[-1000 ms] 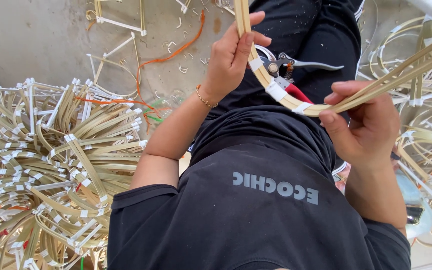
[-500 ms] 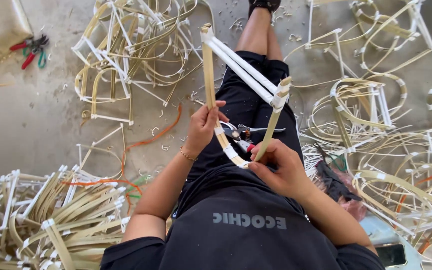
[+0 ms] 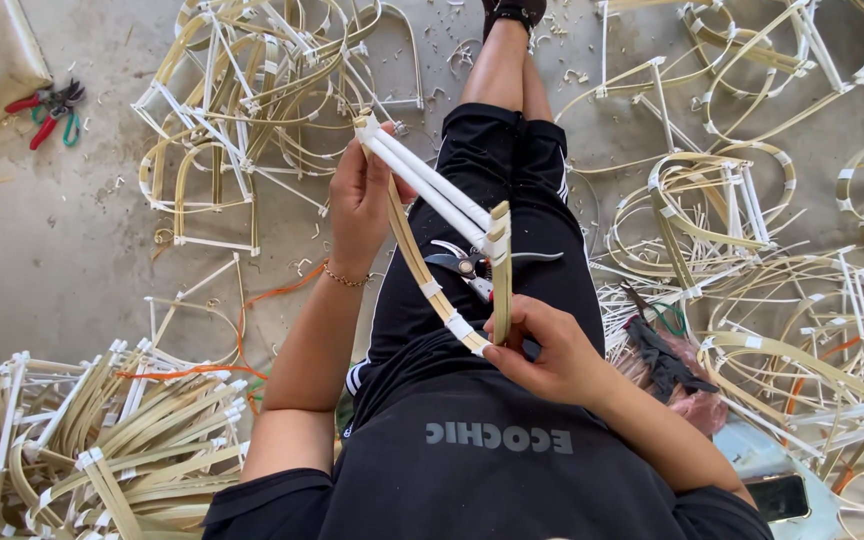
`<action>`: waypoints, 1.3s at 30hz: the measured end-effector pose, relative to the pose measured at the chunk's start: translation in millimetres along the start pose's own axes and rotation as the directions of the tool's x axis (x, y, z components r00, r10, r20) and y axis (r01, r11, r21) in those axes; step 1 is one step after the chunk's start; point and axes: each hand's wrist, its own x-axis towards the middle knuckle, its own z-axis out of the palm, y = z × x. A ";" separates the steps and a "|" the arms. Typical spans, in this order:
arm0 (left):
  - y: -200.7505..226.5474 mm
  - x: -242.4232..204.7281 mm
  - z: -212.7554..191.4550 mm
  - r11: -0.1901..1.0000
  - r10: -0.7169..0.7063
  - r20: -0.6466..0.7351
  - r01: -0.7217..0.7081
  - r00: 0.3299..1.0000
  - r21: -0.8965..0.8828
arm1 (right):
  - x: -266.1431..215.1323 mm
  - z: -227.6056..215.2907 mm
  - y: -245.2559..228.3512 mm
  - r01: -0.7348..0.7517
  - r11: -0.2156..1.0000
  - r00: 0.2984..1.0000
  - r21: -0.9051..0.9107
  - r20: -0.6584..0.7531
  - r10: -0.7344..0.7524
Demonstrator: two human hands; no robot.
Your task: Assembling and securing bamboo strips into circular frames using plastic connectors and shears.
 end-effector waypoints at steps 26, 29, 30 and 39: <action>-37.4 -1.4 -5.8 0.989 -0.045 0.011 0.046 0.999 -0.142 | 2.7 -3.0 12.8 -0.097 0.975 0.995 -0.199 -0.035 0.092; -13.9 -9.0 -16.2 0.997 -0.071 -0.064 0.070 0.995 -0.022 | 9.6 -15.8 37.4 -0.228 0.973 0.970 -0.024 -0.088 0.225; -4.4 -10.6 -19.0 0.997 -0.062 -0.095 0.065 0.994 0.032 | 11.3 -20.4 47.1 -0.278 0.951 0.949 0.136 -0.111 0.294; 93.9 -53.9 15.4 0.922 0.123 0.224 -0.194 0.967 0.334 | 14.1 -27.5 78.7 -0.364 0.931 0.916 0.020 -0.175 0.361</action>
